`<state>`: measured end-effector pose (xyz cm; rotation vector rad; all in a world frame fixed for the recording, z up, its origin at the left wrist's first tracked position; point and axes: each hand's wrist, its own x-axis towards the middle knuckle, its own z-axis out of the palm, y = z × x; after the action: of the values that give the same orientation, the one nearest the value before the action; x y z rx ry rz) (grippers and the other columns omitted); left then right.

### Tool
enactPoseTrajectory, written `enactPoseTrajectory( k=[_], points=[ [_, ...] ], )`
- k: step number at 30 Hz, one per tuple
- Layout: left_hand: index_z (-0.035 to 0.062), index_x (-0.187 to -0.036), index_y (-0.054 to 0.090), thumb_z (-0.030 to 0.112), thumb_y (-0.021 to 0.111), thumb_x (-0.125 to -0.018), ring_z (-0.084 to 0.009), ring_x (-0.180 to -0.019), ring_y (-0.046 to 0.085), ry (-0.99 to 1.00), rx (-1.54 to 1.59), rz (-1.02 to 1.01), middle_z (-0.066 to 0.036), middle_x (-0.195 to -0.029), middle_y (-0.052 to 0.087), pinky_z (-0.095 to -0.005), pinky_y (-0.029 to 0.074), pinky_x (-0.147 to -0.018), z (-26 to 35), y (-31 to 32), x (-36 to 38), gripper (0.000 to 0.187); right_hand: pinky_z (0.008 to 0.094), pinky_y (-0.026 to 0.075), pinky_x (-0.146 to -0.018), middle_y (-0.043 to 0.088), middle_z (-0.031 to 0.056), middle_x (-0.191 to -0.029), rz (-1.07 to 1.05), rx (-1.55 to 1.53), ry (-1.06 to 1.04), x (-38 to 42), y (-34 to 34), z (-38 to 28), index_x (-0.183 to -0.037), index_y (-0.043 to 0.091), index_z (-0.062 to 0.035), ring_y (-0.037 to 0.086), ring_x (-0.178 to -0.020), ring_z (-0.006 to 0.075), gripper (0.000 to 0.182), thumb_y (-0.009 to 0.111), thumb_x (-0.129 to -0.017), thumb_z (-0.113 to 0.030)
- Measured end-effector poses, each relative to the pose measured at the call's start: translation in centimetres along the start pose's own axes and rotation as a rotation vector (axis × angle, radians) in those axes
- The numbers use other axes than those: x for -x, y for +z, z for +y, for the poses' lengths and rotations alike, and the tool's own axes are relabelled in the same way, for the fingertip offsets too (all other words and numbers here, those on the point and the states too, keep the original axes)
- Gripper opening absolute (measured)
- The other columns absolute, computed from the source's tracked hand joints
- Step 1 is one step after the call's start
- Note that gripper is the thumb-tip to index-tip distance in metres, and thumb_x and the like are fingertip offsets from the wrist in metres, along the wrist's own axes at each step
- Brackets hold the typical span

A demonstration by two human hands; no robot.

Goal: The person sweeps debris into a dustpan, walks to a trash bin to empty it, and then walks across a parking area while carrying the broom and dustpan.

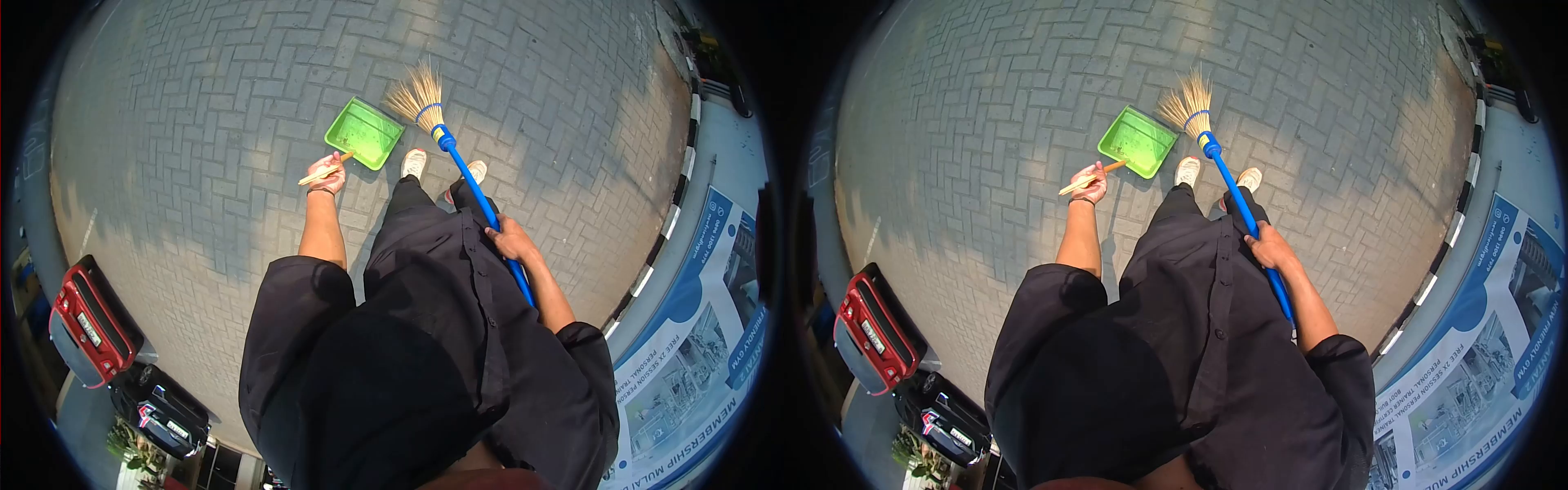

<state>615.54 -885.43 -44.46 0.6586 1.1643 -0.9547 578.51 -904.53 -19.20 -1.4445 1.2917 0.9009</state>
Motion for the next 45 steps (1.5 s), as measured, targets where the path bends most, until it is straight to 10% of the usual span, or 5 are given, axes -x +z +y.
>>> enactPoseTrajectory(
  k=[6, 16, 19, 31, 45],
  points=[
    [0.0001, -0.058, 0.042, 0.004, 0.053, -0.082, -0.0249, -0.057, 0.059, -0.018, -0.099, 0.044, -0.008, -0.051, 0.045, -0.0217, 0.044, -0.038, -2.3, 0.8, 1.1, 0.026, 0.0412, 0.044, -0.08, 0.058, 0.0288, -0.093, 0.28, 0.12, -0.057, -2.0, -1.9, 3.2, -0.105, 0.047, 0.0094, 0.057, -0.095, 0.0379, 0.043, 0.056, -0.081, -0.024],
    [0.0002, -0.069, 0.044, 0.005, 0.052, -0.083, -0.0223, -0.054, 0.058, 0.051, -0.177, 0.088, -0.007, -0.051, 0.045, -0.0222, 0.046, -0.039, -4.0, 1.3, 2.2, 0.016, 0.0309, 0.039, -0.043, 0.048, 0.0044, -0.058, -0.004, -0.787, -0.093, -3.3, -4.0, 7.3, -0.087, 0.048, 0.0024, 0.047, -0.046, 0.0137, 0.025, 0.057, -0.081, -0.02],
    [0.0007, -0.07, 0.044, 0.007, 0.052, -0.083, -0.0199, -0.051, 0.057, 0.013, -0.138, 0.092, -0.008, -0.052, 0.048, -0.0215, 0.047, -0.039, -4.2, 0.6, 2.3, 0.017, 0.0268, 0.035, -0.038, 0.045, 0.0013, -0.058, 0.111, -0.412, -0.127, -2.0, -1.9, 7.8, -0.084, 0.046, -0.0021, 0.041, -0.043, 0.0093, 0.018, 0.056, -0.081, -0.017],
    [0.0023, -0.073, 0.045, 0.005, 0.052, -0.08, -0.0176, -0.055, 0.06, -0.033, -0.175, 0.023, -0.006, -0.058, 0.051, -0.0251, 0.047, -0.045, -3.8, -0.9, 1.7, 0.011, 0.0167, 0.026, -0.029, 0.037, -0.0033, -0.058, -0.622, -1.611, 0.01, 0.8, -1.2, 13.5, -0.096, 0.047, -0.0004, 0.03, -0.036, 0.0007, 0.012, 0.049, -0.088, -0.009],
    [0.0002, -0.084, 0.045, 0.01, 0.048, -0.08, -0.015, -0.041, 0.044, -0.09, -0.49, -0.103, -0.004, -0.05, 0.043, -0.0263, 0.038, -0.038, -5.0, 0.4, 3.2, 0.011, 0.0343, 0.043, -0.046, 0.054, 0.0107, -0.059, 0.451, -0.153, 0.025, -9.2, -2.1, 9.6, -0.083, 0.051, 0.0054, 0.054, -0.048, 0.0201, 0.026, 0.057, -0.079, -0.02]
  ],
)
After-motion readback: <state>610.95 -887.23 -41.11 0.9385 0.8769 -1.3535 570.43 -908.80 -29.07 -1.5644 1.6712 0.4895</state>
